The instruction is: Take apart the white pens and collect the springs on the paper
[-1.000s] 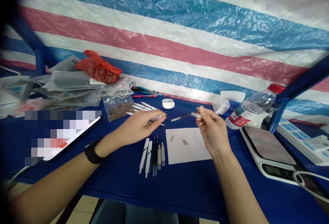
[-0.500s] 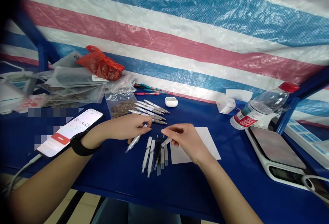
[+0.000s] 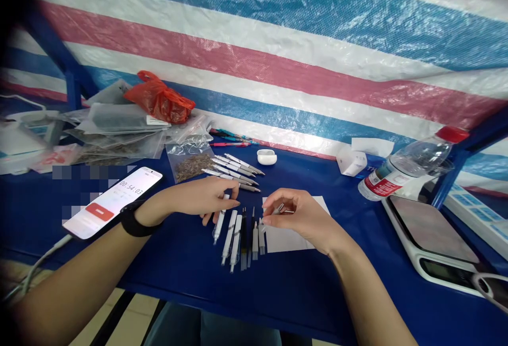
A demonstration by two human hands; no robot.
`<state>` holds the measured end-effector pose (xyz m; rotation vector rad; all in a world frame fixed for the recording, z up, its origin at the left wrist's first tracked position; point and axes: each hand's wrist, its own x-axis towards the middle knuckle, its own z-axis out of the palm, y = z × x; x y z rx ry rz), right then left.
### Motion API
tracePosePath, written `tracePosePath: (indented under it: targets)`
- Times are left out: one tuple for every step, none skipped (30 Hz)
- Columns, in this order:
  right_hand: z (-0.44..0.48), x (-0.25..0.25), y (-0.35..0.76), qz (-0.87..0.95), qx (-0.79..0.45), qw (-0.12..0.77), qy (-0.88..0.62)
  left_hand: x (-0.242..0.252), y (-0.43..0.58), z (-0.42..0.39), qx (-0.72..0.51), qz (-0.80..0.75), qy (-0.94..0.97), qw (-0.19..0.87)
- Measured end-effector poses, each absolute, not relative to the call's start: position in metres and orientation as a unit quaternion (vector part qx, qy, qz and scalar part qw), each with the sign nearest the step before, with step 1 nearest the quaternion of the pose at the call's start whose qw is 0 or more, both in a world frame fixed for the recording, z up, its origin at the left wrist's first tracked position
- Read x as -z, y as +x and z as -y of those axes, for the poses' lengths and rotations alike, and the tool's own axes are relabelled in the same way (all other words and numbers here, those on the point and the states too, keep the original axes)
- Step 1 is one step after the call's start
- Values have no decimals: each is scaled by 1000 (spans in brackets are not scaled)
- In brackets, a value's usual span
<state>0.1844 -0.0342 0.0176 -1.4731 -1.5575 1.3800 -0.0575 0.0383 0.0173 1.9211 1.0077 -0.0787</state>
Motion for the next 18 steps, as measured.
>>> tracePosePath:
  targets:
    - [34, -17, 186, 582, -525, 284, -552, -17, -58, -38, 33, -408, 782, 470]
    - [34, -16, 186, 579, -531, 275, -555, -17, -58, -38, 34, -405, 782, 472]
    - [35, -16, 186, 575, -535, 266, -558, -16, -58, -38, 35, -401, 784, 473]
    - [35, -15, 185, 573, -540, 257, -561, -16, -58, -39, 35, -399, 785, 473]
    - [35, -14, 184, 573, -545, 246, -560, -16, -59, -39, 34, -397, 786, 472]
    - [35, -14, 183, 576, -550, 234, -557, -15, -59, -39, 32, -396, 787, 472]
    - [36, -14, 182, 582, -559, 220, -549, -15, -59, -39, 30, -395, 787, 473]
    - [36, -14, 180, 589, -568, 207, -537, -15, -59, -39, 26, -394, 787, 474]
    - [37, -14, 179, 596, -576, 196, -524, -15, -59, -39, 22, -394, 788, 473]
    - [38, -15, 179, 602, -582, 188, -514, -15, -59, -38, 18, -393, 789, 472]
    - [39, -16, 178, 605, -585, 183, -507, -15, -59, -38, 16, -392, 791, 469]
    - [40, -16, 178, 606, -586, 180, -506, -15, -59, -38, 15, -392, 793, 466]
    - [40, -17, 178, 606, -584, 180, -510, -15, -59, -38, 15, -392, 795, 464]
    - [40, -16, 178, 605, -578, 182, -517, -15, -60, -38, 16, -391, 796, 462]
    - [40, -16, 178, 604, -570, 184, -525, -15, -60, -38, 16, -389, 797, 461]
    - [39, -14, 178, 605, -562, 184, -533, -15, -60, -38, 14, -386, 798, 462]
    - [39, -12, 177, 607, -553, 184, -540, -14, -60, -38, 11, -384, 799, 462]
    - [38, -10, 177, 612, -544, 183, -544, -14, -61, -39, 6, -382, 800, 463]
